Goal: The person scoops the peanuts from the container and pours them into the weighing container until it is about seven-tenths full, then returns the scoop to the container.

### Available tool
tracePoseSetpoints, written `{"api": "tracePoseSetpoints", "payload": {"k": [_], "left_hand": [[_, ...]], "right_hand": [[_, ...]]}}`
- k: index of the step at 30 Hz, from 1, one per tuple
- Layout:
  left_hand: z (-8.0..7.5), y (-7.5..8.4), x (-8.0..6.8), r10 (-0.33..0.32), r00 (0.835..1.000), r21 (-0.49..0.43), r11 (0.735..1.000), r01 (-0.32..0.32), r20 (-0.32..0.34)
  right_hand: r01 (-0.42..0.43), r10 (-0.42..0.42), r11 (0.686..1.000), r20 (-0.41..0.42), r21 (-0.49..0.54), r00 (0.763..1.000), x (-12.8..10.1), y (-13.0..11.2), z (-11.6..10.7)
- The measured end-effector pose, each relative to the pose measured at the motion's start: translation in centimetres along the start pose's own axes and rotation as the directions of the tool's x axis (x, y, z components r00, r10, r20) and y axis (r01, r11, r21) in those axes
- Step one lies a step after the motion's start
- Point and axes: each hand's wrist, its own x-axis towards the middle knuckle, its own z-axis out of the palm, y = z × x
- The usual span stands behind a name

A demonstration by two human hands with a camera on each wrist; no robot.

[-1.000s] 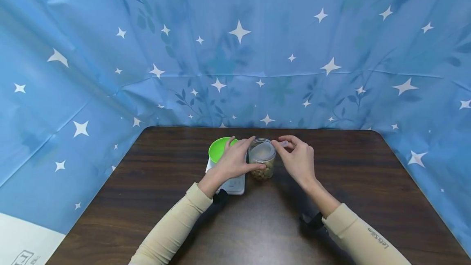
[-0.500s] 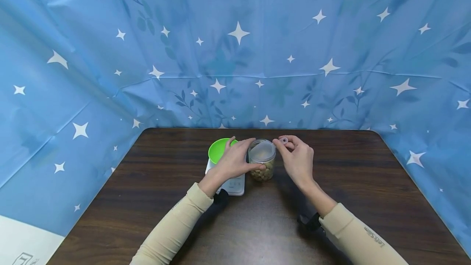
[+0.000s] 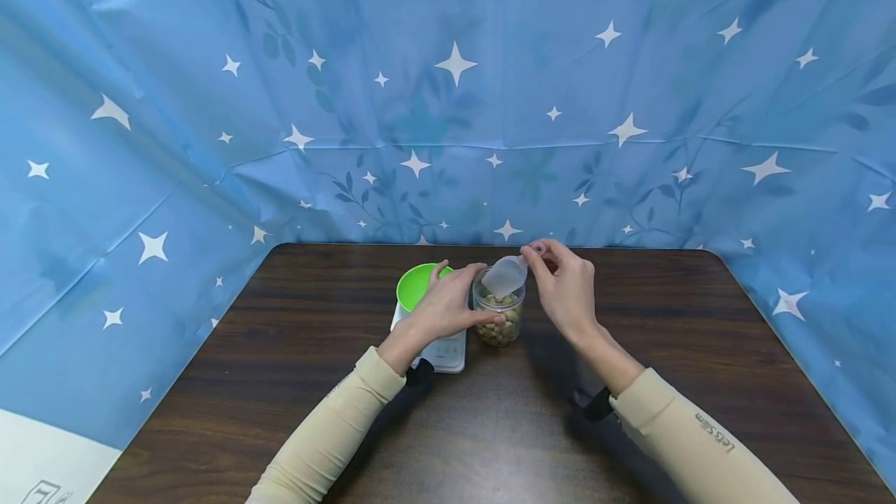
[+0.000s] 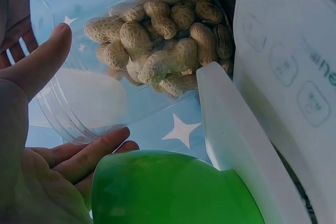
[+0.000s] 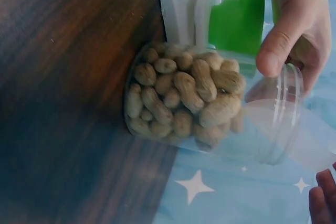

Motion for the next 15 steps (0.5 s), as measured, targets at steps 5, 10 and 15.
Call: {"api": "tracePoseSetpoints", "payload": {"k": [5, 10, 15], "left_hand": [[0.0, 0.0, 0.0, -0.008, 1.0, 0.004, 1.0, 0.008, 0.014], [-0.1, 0.0, 0.0, -0.012, 1.0, 0.009, 1.0, 0.012, 0.019], [-0.1, 0.0, 0.1, -0.007, 1.0, 0.007, 1.0, 0.006, 0.018]], "right_hand": [[0.114, -0.114, 0.993, 0.021, 0.004, 0.993, 0.7, -0.3, -0.1], [0.216, -0.216, 0.976, 0.06, 0.015, 0.974, 1.3, -0.7, -0.1], [0.319, -0.311, 0.946, 0.126, -0.053, 0.942, 1.6, -0.7, 0.0]]}}
